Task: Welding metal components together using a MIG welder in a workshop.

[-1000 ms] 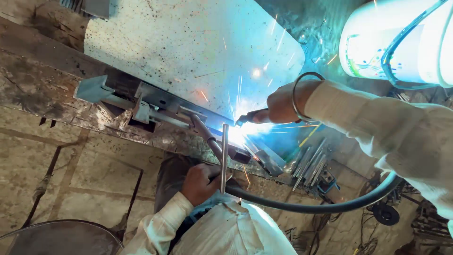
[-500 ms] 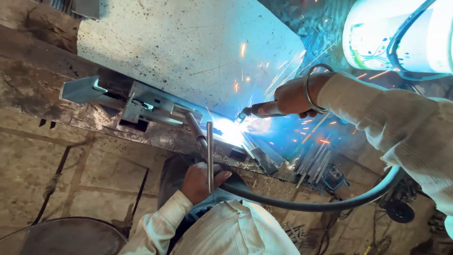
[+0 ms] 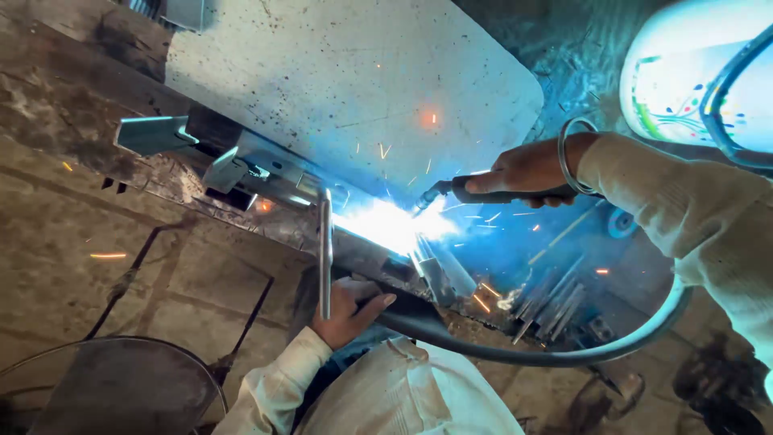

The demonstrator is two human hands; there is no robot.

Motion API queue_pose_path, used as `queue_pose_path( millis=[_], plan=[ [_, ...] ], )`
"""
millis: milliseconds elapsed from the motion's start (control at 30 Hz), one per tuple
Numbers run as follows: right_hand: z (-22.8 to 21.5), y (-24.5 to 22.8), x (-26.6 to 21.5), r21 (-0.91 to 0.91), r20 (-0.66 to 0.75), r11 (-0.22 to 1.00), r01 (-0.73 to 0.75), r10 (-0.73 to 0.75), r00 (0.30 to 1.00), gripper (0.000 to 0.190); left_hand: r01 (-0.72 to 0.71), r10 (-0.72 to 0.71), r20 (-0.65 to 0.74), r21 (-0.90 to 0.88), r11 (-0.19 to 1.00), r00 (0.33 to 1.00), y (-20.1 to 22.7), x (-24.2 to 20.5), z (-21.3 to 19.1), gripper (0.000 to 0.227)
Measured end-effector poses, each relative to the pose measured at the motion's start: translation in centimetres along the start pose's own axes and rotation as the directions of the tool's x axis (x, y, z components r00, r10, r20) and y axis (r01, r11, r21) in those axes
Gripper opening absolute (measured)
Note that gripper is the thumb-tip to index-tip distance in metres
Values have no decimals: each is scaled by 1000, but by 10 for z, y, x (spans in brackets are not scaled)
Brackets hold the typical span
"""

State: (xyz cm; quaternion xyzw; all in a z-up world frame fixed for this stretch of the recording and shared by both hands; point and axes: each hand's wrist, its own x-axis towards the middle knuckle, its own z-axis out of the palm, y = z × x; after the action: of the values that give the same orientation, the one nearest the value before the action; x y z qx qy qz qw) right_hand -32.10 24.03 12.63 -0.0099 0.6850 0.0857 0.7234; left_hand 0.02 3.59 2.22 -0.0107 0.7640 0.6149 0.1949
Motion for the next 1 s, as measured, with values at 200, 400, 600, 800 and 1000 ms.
queue_pose_path(
  millis=[200,400,600,800,1000],
  plan=[
    [-4,16,5,22,13,998,60,-60,998,66,119,-118,-8,90,989,993,29,8,2,34],
    [-3,40,19,69,36,989,128,-131,991,69,52,-37,-118,132,990,992,29,3,20,34],
    [0,59,37,114,46,973,203,-209,977,67,150,-137,-72,211,966,988,32,0,28,33],
    [10,72,40,185,6,963,197,-202,979,67,170,-151,-94,235,957,984,41,-1,35,33],
    [20,87,46,204,10,955,214,-221,975,65,177,-172,-44,242,954,984,44,-3,38,36]
  ],
)
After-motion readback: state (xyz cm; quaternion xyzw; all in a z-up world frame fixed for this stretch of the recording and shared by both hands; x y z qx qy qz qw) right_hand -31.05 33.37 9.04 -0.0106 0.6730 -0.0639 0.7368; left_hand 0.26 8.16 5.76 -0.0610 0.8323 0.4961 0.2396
